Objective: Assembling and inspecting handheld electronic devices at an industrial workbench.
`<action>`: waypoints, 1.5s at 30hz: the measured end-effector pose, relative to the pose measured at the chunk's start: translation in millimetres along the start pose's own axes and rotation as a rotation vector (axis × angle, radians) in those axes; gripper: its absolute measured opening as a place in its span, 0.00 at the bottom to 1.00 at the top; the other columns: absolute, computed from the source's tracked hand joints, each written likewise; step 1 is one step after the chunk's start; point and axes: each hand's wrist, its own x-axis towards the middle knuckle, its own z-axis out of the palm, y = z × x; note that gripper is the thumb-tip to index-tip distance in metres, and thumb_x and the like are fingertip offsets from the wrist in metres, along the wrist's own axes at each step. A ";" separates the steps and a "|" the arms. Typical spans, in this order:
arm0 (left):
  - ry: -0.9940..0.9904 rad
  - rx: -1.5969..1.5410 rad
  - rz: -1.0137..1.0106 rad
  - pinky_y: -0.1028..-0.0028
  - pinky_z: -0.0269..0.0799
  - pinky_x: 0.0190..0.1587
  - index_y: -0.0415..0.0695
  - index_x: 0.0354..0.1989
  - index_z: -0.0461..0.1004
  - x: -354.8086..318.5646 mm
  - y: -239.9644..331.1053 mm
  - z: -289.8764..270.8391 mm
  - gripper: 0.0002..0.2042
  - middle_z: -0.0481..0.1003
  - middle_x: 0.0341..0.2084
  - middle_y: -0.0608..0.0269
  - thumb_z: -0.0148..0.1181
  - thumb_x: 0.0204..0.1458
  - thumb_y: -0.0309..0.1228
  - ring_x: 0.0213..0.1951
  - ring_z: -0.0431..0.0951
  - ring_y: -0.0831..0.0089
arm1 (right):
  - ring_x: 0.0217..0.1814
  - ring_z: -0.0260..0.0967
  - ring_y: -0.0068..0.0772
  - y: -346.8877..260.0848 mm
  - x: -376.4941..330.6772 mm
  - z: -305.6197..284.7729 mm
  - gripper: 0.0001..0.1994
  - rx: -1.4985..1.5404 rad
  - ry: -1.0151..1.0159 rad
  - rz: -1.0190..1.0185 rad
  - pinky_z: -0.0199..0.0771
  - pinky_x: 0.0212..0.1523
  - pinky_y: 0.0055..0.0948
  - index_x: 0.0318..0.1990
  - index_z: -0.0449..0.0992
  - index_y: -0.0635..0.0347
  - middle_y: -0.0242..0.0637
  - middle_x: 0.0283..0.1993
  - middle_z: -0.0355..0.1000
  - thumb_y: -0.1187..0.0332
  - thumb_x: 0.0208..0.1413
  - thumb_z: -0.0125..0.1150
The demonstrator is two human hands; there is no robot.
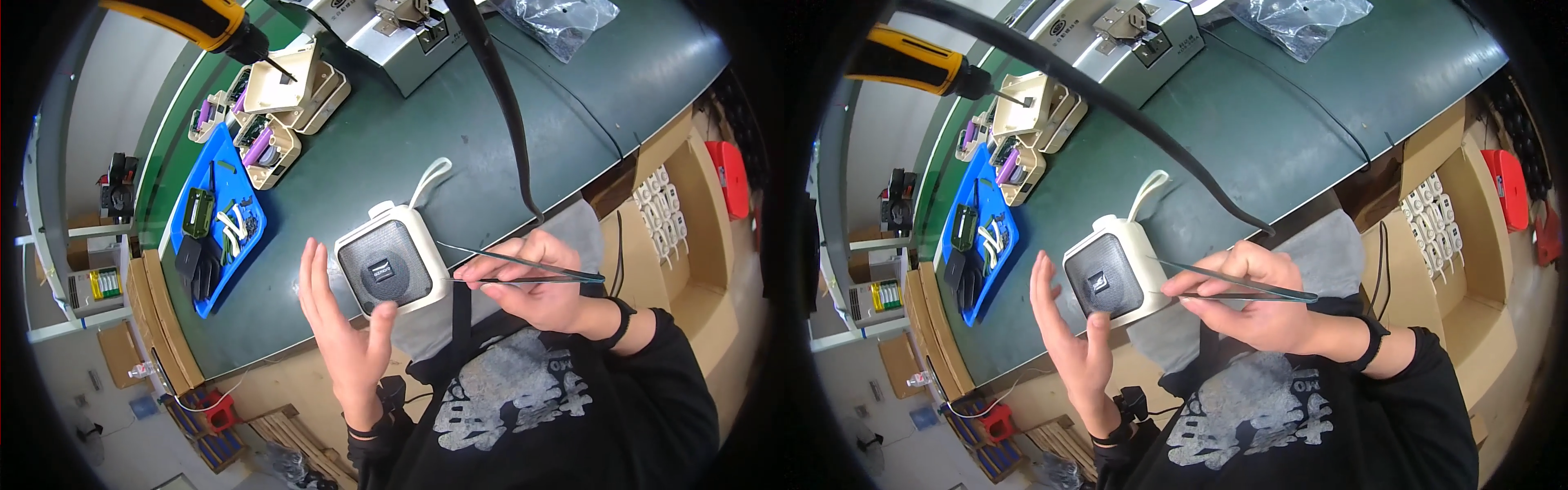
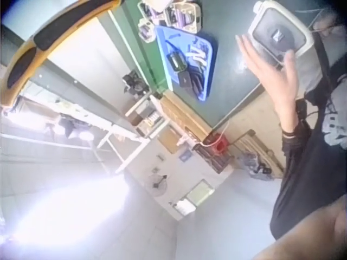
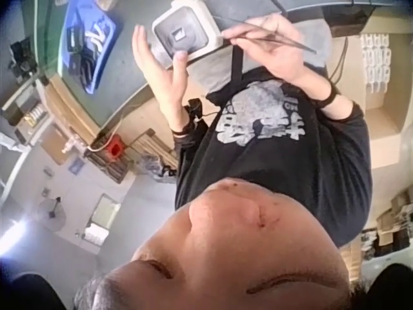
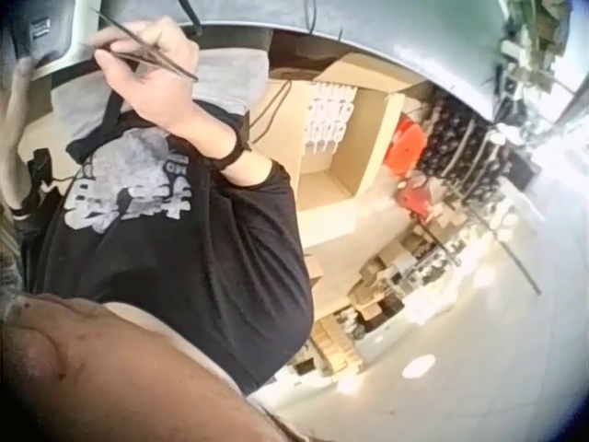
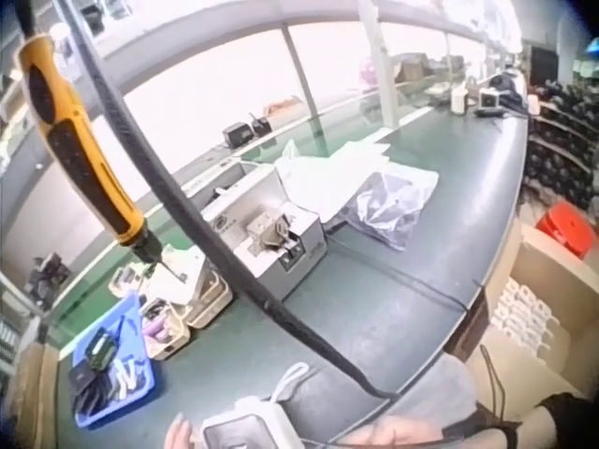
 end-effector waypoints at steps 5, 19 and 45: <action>-0.072 0.182 0.288 0.47 0.47 0.65 0.39 0.65 0.57 12.3 14.5 5.5 0.49 0.58 0.64 0.44 0.71 0.36 0.54 0.66 0.55 0.44 | 0.39 0.77 0.24 1.5 -0.5 1.7 0.11 -0.091 -0.020 -0.043 0.76 0.38 0.23 0.33 0.66 0.59 0.44 0.40 0.80 0.80 0.50 0.65; -0.106 0.205 0.326 0.49 0.49 0.66 0.34 0.61 0.63 19.3 6.3 18.5 0.50 0.64 0.60 0.45 0.69 0.33 0.59 0.63 0.60 0.46 | 0.44 0.78 0.41 3.6 -2.6 3.3 0.11 -0.122 -0.098 -0.063 0.78 0.43 0.35 0.35 0.65 0.60 0.52 0.41 0.77 0.83 0.50 0.62; -0.187 0.107 0.242 0.58 0.62 0.55 0.39 0.58 0.66 35.2 15.8 12.5 0.50 0.64 0.51 0.49 0.79 0.20 0.44 0.53 0.64 0.52 | 0.48 0.75 0.35 -11.1 -3.9 4.3 0.03 0.078 -0.090 0.345 0.78 0.50 0.33 0.38 0.71 0.71 0.53 0.47 0.74 0.80 0.58 0.53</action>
